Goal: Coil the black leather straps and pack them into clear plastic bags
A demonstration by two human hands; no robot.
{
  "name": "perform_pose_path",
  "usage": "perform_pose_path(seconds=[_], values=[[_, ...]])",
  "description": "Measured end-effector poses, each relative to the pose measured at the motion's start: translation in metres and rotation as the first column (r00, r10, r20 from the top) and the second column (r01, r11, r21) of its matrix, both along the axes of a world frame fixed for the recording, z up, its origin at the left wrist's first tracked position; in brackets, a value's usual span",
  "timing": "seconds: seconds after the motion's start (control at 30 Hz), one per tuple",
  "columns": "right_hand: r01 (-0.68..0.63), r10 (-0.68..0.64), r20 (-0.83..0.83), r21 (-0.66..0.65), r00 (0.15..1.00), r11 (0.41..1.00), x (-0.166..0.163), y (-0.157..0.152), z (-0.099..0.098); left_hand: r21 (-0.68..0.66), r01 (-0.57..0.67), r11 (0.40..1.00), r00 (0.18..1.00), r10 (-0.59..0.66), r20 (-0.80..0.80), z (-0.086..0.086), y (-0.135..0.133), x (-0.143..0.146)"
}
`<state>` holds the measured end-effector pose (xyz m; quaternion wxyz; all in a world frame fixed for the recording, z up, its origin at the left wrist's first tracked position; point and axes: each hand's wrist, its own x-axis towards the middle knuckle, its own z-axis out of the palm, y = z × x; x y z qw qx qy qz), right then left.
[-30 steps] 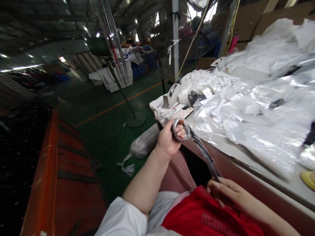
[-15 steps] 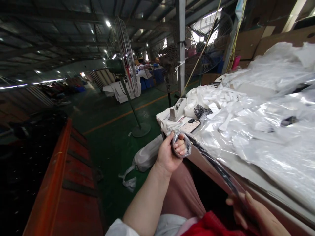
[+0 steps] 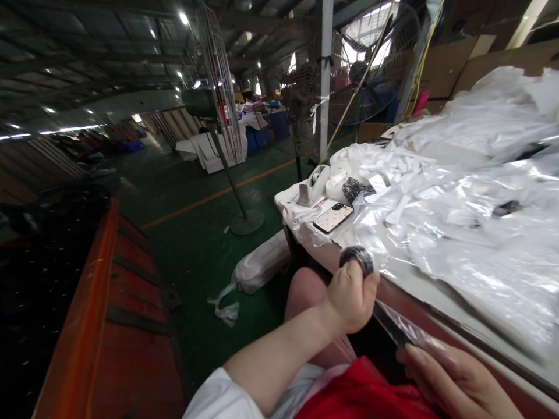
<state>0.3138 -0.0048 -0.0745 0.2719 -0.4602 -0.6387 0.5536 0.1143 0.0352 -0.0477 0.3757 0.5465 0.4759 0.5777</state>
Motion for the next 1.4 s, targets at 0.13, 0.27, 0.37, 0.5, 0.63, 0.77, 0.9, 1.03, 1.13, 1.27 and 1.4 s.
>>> perform_pose_path(seconds=[0.13, 0.27, 0.37, 0.5, 0.63, 0.77, 0.9, 1.03, 1.13, 1.27, 1.4], values=[[0.116, -0.117, -0.006, -0.115, 0.993, 0.987, 0.028, 0.012, -0.007, 0.019, 0.328, 0.944, 0.848, -0.285, -0.447, -0.013, -0.017, 0.012], [0.088, -0.083, 0.080, -0.069, 0.993, 0.994, 0.041, 0.024, -0.005, -0.056, 0.398, 0.916, 0.725, -0.351, -0.593, -0.021, -0.021, 0.019], [0.000, -0.023, 0.195, 0.115, 0.980, 0.993, 0.041, 0.030, 0.001, -0.182, 0.447, 0.876, 0.684, -0.466, -0.561, -0.028, -0.019, 0.021], [-0.225, 0.172, 0.344, 0.120, 0.923, 0.967, 0.041, 0.033, 0.005, -0.488, 0.608, 0.627, 0.583, -0.769, -0.263, -0.036, -0.015, 0.016], [-0.281, 0.252, 0.295, 0.060, 0.922, 0.958, 0.035, 0.026, -0.002, -0.620, 0.707, 0.339, 0.590, -0.767, 0.253, -0.038, -0.013, 0.008], [-0.190, 0.179, 0.112, 0.106, 0.978, 0.976, 0.016, 0.006, -0.022, -0.503, 0.835, 0.223, 0.527, -0.586, 0.615, -0.042, -0.012, 0.008], [-0.081, 0.069, 0.094, 0.127, 0.993, 0.989, 0.005, -0.007, -0.042, -0.396, 0.907, 0.141, 0.417, -0.431, 0.800, -0.057, -0.012, 0.014], [-0.076, 0.068, 0.109, 0.079, 0.992, 0.994, 0.009, -0.001, -0.051, -0.515, 0.722, 0.463, 0.685, -0.368, 0.629, -0.072, -0.014, 0.021], [-0.059, 0.056, 0.135, 0.018, 0.989, 0.998, 0.015, 0.004, -0.053, -0.433, 0.420, 0.798, 0.903, -0.318, 0.289, -0.071, -0.020, 0.028], [-0.079, 0.087, 0.191, -0.049, 0.978, 0.996, 0.016, -0.001, -0.051, -0.301, 0.438, 0.847, 0.879, -0.474, -0.054, -0.064, -0.033, 0.038], [-0.047, 0.060, 0.247, -0.059, 0.967, 0.997, 0.013, -0.006, -0.052, -0.377, 0.357, 0.855, 0.906, -0.415, -0.085, -0.082, -0.040, 0.041]])
